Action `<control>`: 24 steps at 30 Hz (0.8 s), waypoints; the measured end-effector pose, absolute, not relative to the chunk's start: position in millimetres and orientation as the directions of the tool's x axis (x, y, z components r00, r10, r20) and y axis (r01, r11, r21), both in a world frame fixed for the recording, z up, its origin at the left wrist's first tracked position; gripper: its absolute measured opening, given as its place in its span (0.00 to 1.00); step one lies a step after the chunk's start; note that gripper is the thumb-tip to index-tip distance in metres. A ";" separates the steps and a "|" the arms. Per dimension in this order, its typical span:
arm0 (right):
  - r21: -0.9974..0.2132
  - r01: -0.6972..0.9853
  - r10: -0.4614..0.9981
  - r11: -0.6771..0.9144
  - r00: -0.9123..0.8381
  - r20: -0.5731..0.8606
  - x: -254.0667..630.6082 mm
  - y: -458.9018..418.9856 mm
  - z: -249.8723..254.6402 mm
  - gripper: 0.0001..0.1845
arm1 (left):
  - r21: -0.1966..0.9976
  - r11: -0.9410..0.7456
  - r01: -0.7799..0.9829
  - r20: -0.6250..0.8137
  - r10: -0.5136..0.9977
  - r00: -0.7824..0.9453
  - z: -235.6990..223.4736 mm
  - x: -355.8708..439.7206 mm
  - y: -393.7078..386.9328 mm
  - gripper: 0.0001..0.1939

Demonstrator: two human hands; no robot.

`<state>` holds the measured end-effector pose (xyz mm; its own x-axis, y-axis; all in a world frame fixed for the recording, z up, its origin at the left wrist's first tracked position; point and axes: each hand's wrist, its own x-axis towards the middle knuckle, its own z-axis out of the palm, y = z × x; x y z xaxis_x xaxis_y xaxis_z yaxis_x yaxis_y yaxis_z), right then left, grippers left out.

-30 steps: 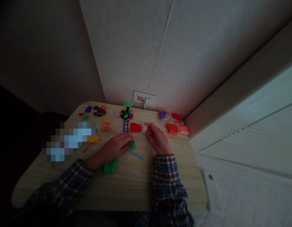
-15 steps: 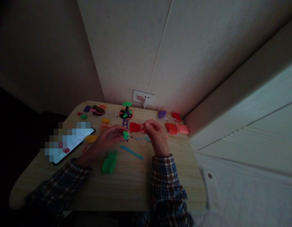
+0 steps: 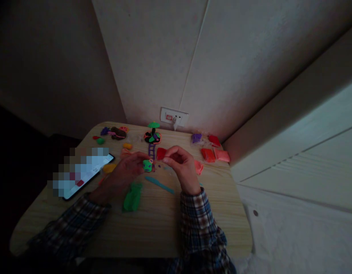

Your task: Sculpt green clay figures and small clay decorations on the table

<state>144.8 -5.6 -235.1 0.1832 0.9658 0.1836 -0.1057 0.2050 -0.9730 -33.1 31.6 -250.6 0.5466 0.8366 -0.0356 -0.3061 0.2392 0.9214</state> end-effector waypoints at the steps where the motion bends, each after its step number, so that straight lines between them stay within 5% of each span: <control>1: -0.972 -0.112 0.967 0.205 0.179 0.183 144.6 -6.1 -234.9 0.06 | 0.914 0.251 -0.317 -0.040 0.836 0.548 -250.1 -33.1 31.1 0.14; 16: -0.973 -0.121 0.978 0.197 0.086 0.188 138.6 -11.5 -232.6 0.11 | 0.888 0.303 -0.345 -0.071 0.834 0.548 -250.2 -33.3 30.5 0.20; 20: -0.971 -0.124 0.974 0.206 0.121 0.192 137.1 -12.0 -231.2 0.02 | 0.875 0.313 -0.370 -0.068 0.836 0.545 -247.5 -33.0 29.9 0.20; 24: -0.971 -0.125 0.971 0.205 0.146 0.187 134.8 -13.0 -228.1 0.04 | 0.852 0.307 -0.424 -0.026 0.834 0.552 -248.1 -33.0 29.6 0.19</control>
